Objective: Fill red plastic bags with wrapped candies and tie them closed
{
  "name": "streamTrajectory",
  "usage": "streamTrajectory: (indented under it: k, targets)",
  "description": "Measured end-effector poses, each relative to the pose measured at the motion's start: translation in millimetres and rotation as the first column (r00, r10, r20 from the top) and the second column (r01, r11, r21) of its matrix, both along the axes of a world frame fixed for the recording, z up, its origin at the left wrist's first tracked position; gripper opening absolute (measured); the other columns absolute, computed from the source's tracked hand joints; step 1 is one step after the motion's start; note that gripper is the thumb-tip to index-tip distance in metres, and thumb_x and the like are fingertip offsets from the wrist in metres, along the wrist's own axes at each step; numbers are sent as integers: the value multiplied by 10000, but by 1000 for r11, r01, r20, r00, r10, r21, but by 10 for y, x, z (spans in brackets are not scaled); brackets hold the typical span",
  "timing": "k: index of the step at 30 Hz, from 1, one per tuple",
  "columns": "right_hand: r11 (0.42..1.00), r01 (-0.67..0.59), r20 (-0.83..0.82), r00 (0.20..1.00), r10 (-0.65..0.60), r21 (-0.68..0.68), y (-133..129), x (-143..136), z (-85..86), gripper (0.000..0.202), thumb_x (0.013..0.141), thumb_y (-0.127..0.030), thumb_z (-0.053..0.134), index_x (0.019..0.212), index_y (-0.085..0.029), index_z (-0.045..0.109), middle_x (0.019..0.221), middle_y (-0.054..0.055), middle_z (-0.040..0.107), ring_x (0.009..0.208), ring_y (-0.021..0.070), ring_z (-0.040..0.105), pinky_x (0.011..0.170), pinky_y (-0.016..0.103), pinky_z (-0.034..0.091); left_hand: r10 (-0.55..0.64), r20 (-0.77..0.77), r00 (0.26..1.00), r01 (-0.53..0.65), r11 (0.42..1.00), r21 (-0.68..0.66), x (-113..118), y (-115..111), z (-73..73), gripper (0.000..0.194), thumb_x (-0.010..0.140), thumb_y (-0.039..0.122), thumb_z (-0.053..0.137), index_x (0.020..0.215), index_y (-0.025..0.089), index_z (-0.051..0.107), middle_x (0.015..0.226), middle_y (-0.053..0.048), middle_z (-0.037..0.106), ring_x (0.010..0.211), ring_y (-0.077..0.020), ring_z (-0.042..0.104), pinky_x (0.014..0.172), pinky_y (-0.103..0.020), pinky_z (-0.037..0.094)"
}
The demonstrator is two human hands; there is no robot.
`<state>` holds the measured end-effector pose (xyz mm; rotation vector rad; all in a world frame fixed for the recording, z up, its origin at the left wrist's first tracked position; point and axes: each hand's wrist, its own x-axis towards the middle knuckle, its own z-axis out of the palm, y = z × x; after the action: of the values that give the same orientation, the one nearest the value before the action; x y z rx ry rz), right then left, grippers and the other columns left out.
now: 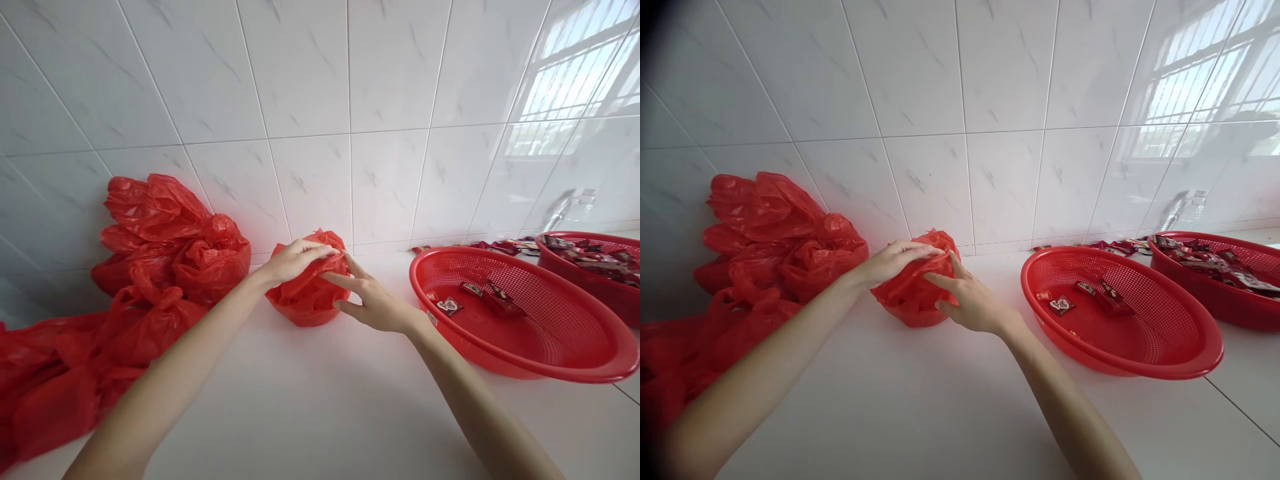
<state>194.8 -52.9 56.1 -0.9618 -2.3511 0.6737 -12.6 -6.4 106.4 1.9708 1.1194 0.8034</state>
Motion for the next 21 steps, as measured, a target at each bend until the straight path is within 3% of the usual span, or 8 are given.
streamTrajectory:
  k: [2,4,7,11,13,16,19,21]
  targets:
    - [1000,29,4,1000,-29,-5,35,8,-15,330,963,-278,505,1276,-242,603,1487,136,490,1318,323,532,936,466,539,10,-10,1000,-9,998,59,38,-56,-97,371,907,492,556,1117,261,756,1310,-24,697,1354,-280,528,1156,-396,397]
    - [998,60,-1,998,-60,3,81,37,-36,222,974,-317,489,1108,-229,644,1299,118,630,1163,298,619,884,461,547,58,19,998,-60,992,108,53,-79,-223,398,936,437,511,1259,269,671,1414,-11,625,1389,-256,492,1179,-394,368]
    - [994,112,-46,993,-112,7,162,107,-65,255,968,-381,515,1088,-220,672,1202,108,691,1117,297,634,926,492,528,154,81,985,-162,982,100,49,-57,-447,438,948,385,468,1359,267,564,1387,-32,637,1358,-238,526,1163,-406,391]
    - [990,106,-278,952,-127,-90,220,206,-42,330,938,-376,572,1183,-202,707,1284,111,695,1186,297,632,1028,496,498,174,63,983,-180,977,116,86,-20,-696,624,822,368,664,1413,281,481,1460,-70,565,1384,-280,494,1115,-442,445]
    - [983,45,-452,884,-122,-177,219,242,-6,332,927,-378,601,1187,-212,724,1268,95,715,1201,284,638,1061,480,484,140,-4,990,-137,977,163,145,-31,-772,705,764,378,743,1411,292,477,1419,-81,593,1310,-303,556,1047,-460,498]
    - [962,-54,-674,724,-148,-269,214,280,46,326,892,-387,669,1174,-240,741,1225,68,744,1215,268,640,1087,471,465,103,-95,990,-78,970,230,260,-54,-865,590,760,358,749,1316,287,564,1279,-77,669,1192,-325,614,992,-489,517]
    - [956,-114,-823,543,-169,-272,228,310,85,279,832,-361,725,1088,-259,770,1153,49,768,1183,258,655,1069,468,474,165,-245,955,-84,947,309,354,-21,-980,462,774,341,707,1223,268,626,1253,-88,668,1255,-379,545,1099,-592,386]
    - [962,-92,-881,431,-194,-257,240,340,110,244,798,-339,734,1028,-272,781,1091,35,778,1150,249,664,1051,462,481,241,-400,884,-91,929,359,386,38,-1065,479,801,347,662,1267,254,602,1319,-112,630,1353,-400,456,1154,-636,279]
